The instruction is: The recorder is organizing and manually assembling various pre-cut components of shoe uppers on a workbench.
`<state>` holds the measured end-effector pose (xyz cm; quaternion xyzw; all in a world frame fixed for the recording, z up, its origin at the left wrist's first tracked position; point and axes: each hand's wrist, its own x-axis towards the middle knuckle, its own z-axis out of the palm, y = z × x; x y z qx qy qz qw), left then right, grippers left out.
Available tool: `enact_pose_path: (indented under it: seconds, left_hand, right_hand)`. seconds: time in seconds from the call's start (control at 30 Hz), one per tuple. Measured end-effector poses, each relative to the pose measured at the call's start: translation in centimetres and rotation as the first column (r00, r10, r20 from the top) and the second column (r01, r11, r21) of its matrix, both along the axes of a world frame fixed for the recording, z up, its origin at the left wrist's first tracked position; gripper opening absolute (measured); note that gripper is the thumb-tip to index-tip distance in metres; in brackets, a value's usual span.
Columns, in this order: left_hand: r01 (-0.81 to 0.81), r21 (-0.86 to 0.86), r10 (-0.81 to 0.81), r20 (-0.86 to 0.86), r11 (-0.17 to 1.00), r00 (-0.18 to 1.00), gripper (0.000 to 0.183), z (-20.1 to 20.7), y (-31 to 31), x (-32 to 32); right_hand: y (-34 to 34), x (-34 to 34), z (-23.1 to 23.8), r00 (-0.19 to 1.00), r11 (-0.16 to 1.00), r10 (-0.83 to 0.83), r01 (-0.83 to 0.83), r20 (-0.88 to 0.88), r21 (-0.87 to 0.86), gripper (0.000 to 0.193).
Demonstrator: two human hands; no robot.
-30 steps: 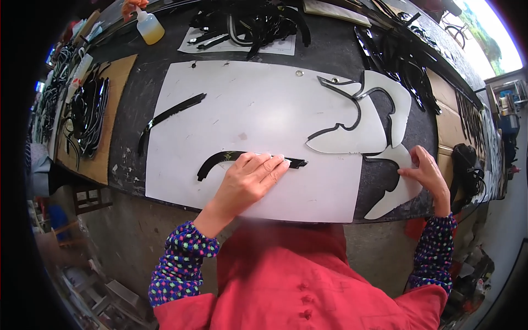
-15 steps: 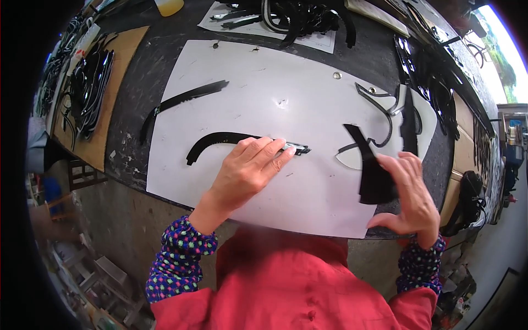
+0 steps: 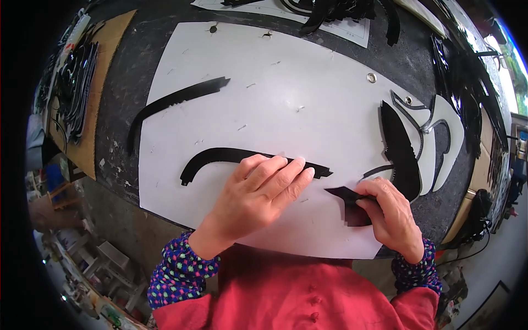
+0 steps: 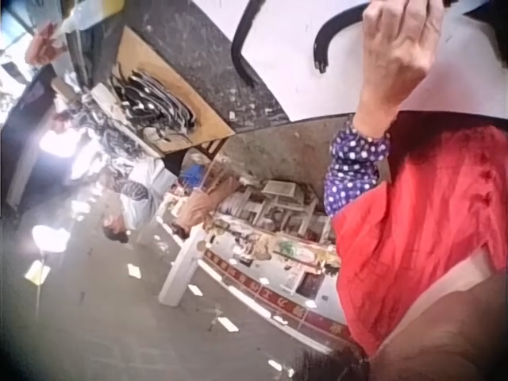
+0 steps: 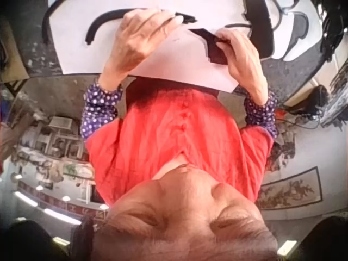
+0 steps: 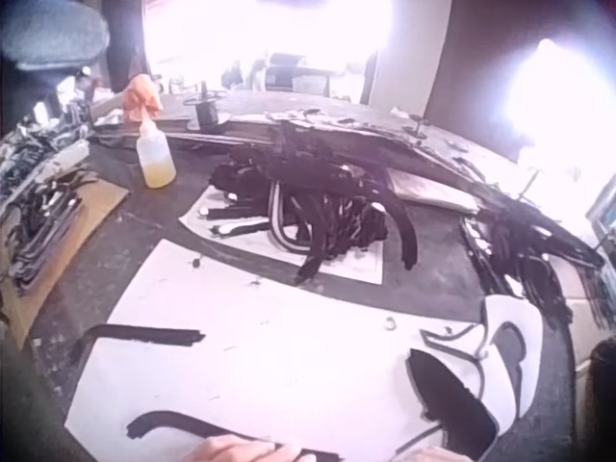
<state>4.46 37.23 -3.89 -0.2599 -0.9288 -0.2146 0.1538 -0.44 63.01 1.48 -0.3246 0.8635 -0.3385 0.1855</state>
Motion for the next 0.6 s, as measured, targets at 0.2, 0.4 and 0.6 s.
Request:
enact_pose_path:
  seconds: [0.2,0.4,0.6]
  left_hand:
    - [0.012,-0.030,-0.012,0.015,0.999,1.000,0.027,0.2,-0.2,-0.1]
    - [-0.001,0.002,0.001,0.016,1.000,1.000,0.032,0.1,0.0,-0.1]
    - [-0.004,-0.013,0.004,0.015,1.000,1.000,0.032,0.1,0.0,-0.1]
  right_hand:
    - [-0.8,-0.5,-0.5,0.995,0.993,-0.103,0.102,-0.010,-0.063,0.017]
    - [-1.5,-1.7,-0.9,0.987,0.984,-0.152,0.156,0.055,-0.084,0.009]
    - [-2.2,-2.3,-0.9,0.981,0.987,-0.158,0.160,0.109,-0.012,0.008]
